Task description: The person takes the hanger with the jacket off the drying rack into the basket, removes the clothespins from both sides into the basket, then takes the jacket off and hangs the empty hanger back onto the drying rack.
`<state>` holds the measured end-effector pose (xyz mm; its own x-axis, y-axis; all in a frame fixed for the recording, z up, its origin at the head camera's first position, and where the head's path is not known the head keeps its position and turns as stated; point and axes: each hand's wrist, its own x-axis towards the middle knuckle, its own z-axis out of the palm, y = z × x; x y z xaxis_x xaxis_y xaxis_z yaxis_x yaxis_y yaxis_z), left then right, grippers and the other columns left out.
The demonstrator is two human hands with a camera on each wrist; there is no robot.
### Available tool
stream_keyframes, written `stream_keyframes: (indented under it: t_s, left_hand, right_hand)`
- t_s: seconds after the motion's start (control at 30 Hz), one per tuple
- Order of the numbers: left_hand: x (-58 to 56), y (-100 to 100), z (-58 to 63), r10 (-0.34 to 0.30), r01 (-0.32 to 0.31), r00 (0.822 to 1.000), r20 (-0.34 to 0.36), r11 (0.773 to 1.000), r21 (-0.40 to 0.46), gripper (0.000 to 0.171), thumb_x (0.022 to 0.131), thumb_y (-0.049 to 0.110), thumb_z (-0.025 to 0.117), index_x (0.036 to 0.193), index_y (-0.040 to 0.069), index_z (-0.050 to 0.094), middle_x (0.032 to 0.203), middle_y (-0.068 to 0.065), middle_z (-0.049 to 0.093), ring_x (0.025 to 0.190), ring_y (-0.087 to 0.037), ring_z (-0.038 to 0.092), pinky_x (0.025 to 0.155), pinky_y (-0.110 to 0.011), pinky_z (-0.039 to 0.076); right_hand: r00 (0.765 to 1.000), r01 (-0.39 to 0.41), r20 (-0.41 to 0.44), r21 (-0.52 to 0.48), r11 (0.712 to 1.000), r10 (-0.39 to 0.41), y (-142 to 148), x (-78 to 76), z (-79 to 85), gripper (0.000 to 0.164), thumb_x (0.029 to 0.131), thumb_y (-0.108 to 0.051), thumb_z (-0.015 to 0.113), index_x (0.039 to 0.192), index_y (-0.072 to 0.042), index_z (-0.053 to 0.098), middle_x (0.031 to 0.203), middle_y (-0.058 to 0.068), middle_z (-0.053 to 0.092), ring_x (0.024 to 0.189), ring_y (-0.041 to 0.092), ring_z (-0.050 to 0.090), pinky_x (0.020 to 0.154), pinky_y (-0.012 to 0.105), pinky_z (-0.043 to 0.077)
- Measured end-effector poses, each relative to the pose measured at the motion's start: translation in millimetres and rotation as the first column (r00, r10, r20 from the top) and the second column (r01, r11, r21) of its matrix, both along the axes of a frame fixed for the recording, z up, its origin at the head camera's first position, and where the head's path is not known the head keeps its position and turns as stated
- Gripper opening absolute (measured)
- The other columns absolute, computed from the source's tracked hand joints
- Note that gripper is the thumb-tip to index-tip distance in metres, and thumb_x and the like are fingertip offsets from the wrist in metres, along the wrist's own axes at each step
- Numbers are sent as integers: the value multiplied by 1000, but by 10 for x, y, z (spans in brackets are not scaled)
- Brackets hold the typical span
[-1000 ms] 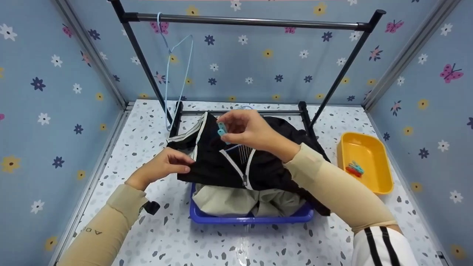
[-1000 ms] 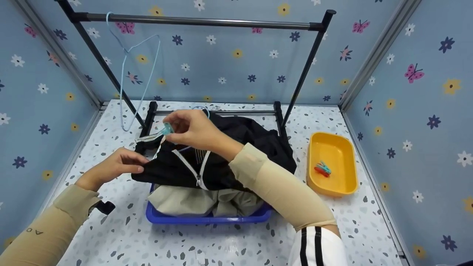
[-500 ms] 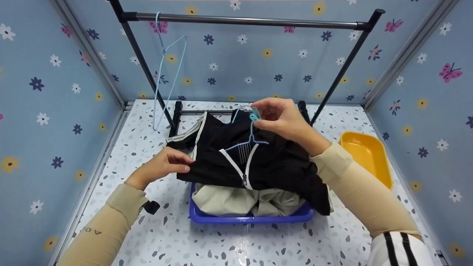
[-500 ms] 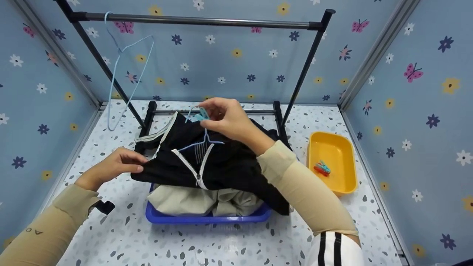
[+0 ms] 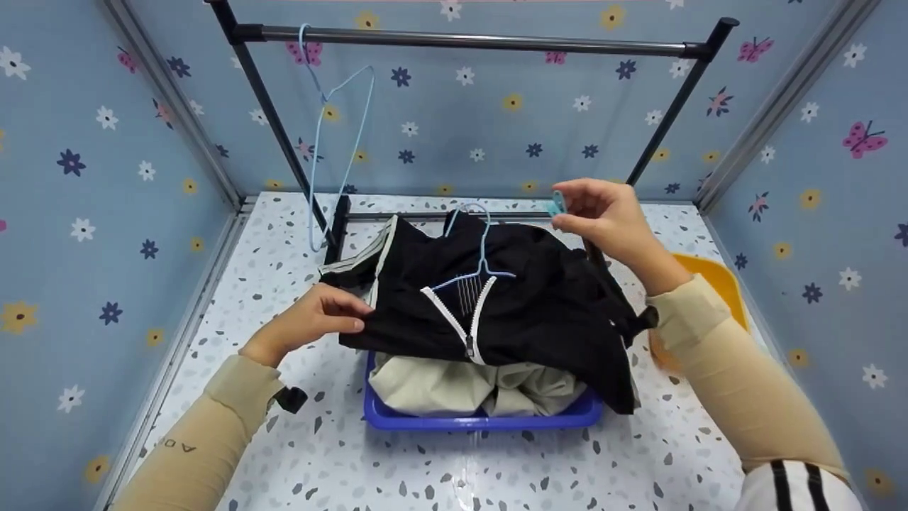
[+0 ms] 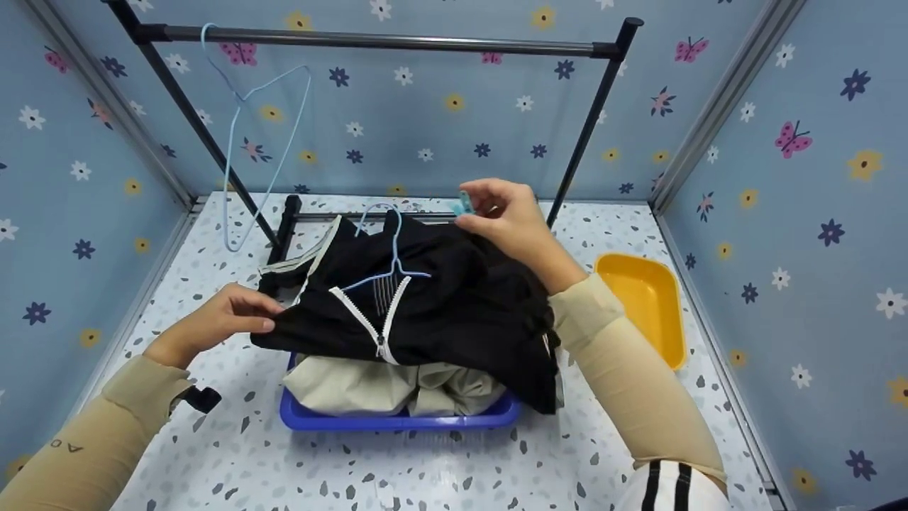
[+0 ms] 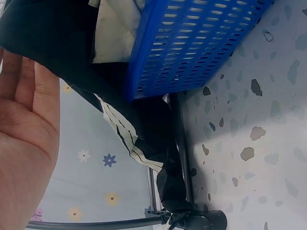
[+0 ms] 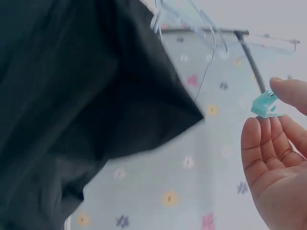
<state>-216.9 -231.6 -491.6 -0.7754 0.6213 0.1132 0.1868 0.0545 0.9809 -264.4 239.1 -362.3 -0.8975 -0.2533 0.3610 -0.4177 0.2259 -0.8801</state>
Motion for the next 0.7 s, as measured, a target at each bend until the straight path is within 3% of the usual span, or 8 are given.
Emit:
stream_keyframes:
  t_s: [0.27,0.7]
  left_hand:
    - [-18,5,0,-9,9,1000,-4,1000,7,41,93,-11,70,109,24,85,100,17,80,87,3,70,79,-16,58]
    - [-35,-3,28,-19,19,1000,-9,1000,-4,40,93,-11,71,110,23,85,101,17,80,88,3,70,79,-16,58]
  right_hand:
    - [993,114,1,82,990,-114,442,-85,-102,38,89,7,84,126,7,75,90,-8,73,80,5,69,72,17,60]
    - [961,264,24,230,937,-276,1081,-124,-325,39,97,-8,83,133,1,71,99,-6,69,86,7,65,79,12,57]
